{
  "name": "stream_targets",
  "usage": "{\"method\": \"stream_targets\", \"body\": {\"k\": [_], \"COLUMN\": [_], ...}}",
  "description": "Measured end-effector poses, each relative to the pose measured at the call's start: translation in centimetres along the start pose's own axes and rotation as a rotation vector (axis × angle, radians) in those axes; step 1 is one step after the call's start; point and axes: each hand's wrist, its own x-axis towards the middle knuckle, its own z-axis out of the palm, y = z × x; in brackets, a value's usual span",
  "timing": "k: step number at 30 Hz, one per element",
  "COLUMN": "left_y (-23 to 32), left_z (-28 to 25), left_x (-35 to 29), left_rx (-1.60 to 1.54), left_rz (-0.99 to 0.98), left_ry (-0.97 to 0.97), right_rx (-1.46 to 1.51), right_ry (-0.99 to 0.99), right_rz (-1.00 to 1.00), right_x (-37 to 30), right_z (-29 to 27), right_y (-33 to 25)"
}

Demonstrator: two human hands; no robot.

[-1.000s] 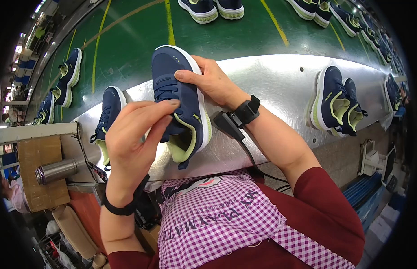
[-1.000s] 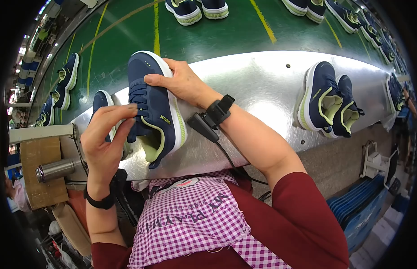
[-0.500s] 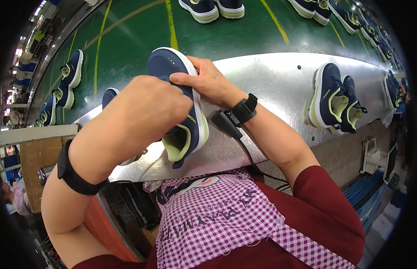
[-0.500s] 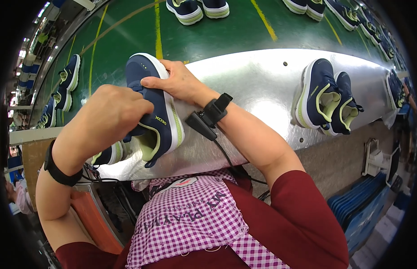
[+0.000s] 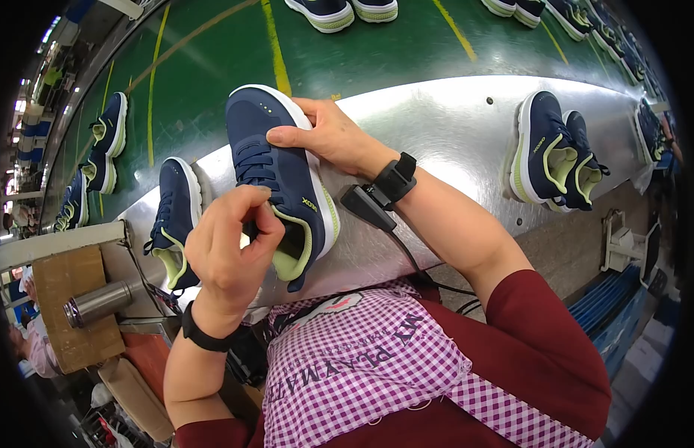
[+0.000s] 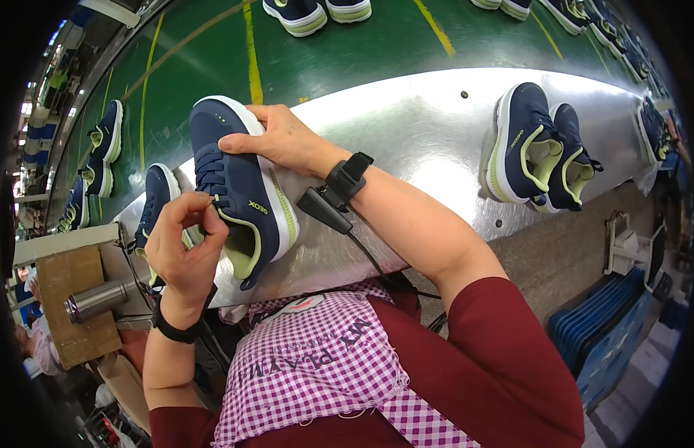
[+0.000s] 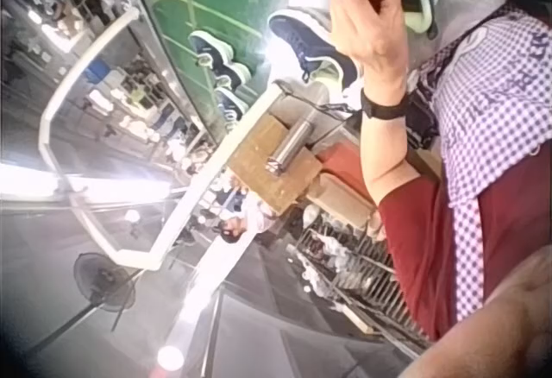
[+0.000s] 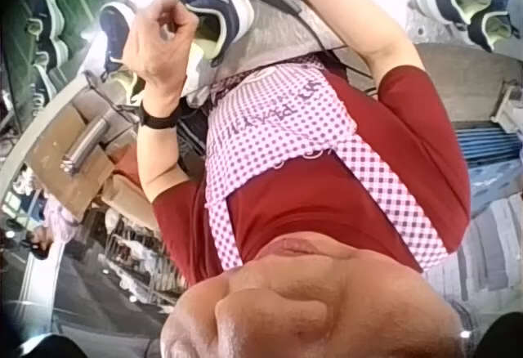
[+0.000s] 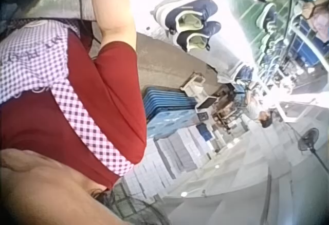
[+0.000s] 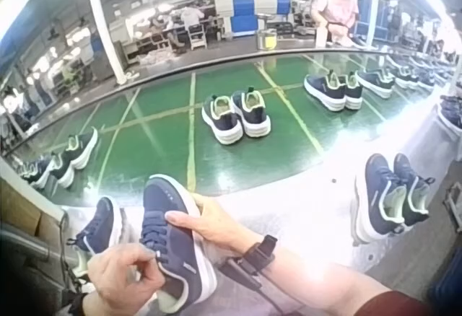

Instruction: Inspecting and adjusting shoe laces on a conveyor belt in a shoe factory.

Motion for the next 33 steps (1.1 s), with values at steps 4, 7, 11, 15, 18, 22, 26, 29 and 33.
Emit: {"method": "stream_targets", "body": {"k": [4,7,11,15,18,22,26,29,33], "left_y": [-0.1,0.5,0.8,1.5,1.7,1.9,1.6,0.9,1.2], "left_z": [-0.3,-1.5,-1.9,-1.9,-1.8,-1.9,-2.6,-2.5,-1.9], "left_x": [-0.8,-1.5,-3.3,-3.7,-3.7,-3.2,-2.0,-1.5,-1.2], "left_rx": [-0.014,-0.084,-0.173,-0.334,-0.382,-0.407,-0.377,-0.290,0.070], "left_rz": [-0.178,-0.344,-0.486,-0.621,-0.668,-0.695,-0.712,-0.638,-0.337], "left_ry": [0.218,0.118,0.087,0.085,0.110,0.104,0.005,-0.036,0.020], "right_rx": [0.030,0.060,0.125,0.119,0.141,0.161,0.118,0.073,0.037], "right_ry": [-0.013,-0.034,-0.070,-0.095,-0.098,-0.103,-0.090,-0.078,-0.058], "right_rz": [-0.005,-0.009,0.003,-0.008,-0.008,0.016,0.003,0.000,0.018], "right_x": [-0.1,-0.2,-0.2,-0.3,-0.3,-0.4,-0.4,-0.6,-0.5], "right_z": [-0.1,0.1,0.4,0.3,0.4,0.3,0.3,0.7,0.7], "right_y": [0.0,-0.2,-0.3,-0.3,-0.4,-0.3,-0.2,-0.7,-0.7]}}
